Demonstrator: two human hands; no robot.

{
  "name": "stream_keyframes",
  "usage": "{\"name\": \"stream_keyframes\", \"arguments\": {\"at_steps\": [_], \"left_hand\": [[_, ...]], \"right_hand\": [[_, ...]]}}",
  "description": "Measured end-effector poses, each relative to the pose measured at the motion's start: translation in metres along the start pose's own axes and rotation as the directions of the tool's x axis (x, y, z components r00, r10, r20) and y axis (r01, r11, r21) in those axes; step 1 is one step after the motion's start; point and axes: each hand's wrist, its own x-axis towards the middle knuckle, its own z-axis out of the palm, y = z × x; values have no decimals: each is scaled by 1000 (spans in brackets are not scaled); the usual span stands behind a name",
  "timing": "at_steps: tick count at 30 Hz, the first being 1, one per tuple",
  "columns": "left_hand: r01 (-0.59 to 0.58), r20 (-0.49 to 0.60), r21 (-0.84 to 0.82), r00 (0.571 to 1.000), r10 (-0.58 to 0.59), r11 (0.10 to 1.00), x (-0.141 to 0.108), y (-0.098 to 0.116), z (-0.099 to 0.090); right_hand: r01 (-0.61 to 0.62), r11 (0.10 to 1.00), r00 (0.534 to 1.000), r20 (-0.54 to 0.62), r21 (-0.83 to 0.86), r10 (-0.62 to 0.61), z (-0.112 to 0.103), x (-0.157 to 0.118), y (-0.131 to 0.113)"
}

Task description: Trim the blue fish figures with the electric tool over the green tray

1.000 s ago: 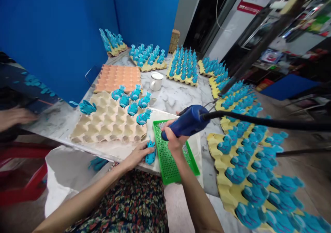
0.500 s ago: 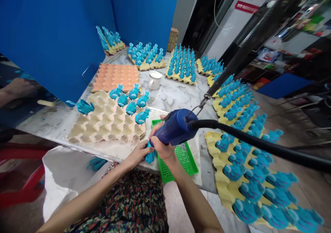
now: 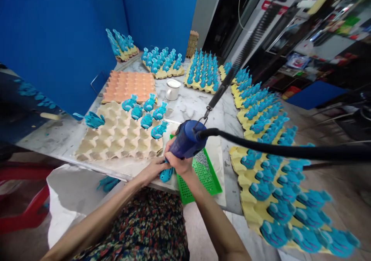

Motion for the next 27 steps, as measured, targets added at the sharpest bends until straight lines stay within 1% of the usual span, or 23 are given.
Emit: {"name": "stream_keyframes", "arguments": {"at_steps": [3,5,7,9,10,12,14,18,27], "left_hand": [[54,80,22,995,-55,998,-4,7,-7],[103,105,39,989,-107,994,-8,10,-11],[109,106,20,988,-110,994,-11,11,-12],[91,120,-67,989,-83,994,-14,10,-11],[87,133,-126,989,-70,988,-15,9,-10],[103,140,-223,987,-73,969,-16,6,-7],[116,113,-272,990,-88,955,-15,3,-5],[118,54,-327,993,-106,937,-10,0,-3],[91,-27,-323,994,-106,942,-7,-2,1]], "right_hand": [[31,991,996,84,128,-42,-3,7,-10],[56,976,994,75,209,-74,-5,14,-17],[120,965,993,-4,234,-122,-9,20,-22],[172,968,981,-121,182,-152,-13,25,-19],[170,976,975,-166,137,-147,-16,27,-16],[121,991,970,-220,57,-106,-20,28,-5],[75,997,966,-249,15,-69,-23,26,6],[70,997,958,-277,-11,-71,-25,22,19],[81,997,962,-263,16,-74,-23,15,27]]}}
